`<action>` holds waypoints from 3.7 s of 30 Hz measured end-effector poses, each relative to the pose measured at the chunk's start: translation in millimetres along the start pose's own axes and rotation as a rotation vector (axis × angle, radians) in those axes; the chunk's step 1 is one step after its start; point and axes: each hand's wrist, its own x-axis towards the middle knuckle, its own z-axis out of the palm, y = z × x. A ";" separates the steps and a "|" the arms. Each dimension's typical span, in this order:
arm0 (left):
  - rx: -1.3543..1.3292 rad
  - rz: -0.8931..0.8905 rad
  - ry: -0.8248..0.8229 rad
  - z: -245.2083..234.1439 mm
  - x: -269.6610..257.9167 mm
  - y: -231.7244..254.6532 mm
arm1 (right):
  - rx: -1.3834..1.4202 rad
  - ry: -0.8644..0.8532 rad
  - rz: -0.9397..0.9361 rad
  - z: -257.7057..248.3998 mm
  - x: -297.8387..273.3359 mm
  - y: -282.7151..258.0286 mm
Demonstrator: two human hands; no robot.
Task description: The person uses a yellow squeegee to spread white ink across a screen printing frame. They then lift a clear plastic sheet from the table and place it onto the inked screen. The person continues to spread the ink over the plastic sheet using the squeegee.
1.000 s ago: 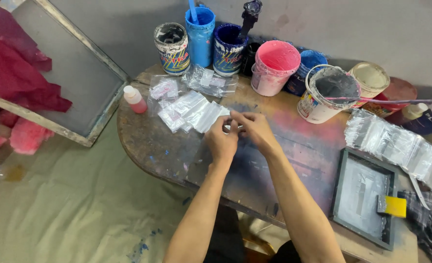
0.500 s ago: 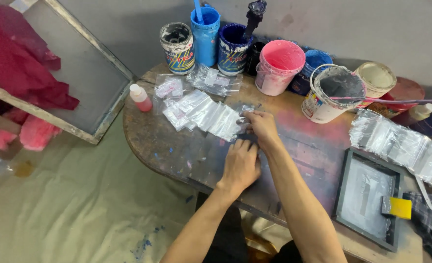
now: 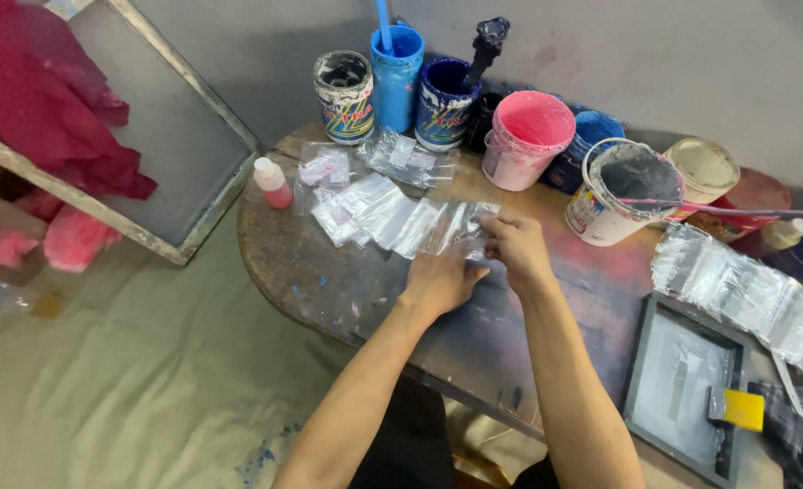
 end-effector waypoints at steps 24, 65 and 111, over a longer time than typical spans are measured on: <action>-0.048 -0.069 0.498 78.1 24.0 -104.8 | -0.751 0.328 0.096 -139.1 -66.2 21.0; -0.138 -0.263 0.114 55.6 35.9 -99.1 | -1.185 0.352 0.046 -154.4 -106.4 14.4; 0.014 0.394 0.021 133.4 -30.0 18.5 | -1.361 0.527 -0.581 -129.4 -193.2 60.2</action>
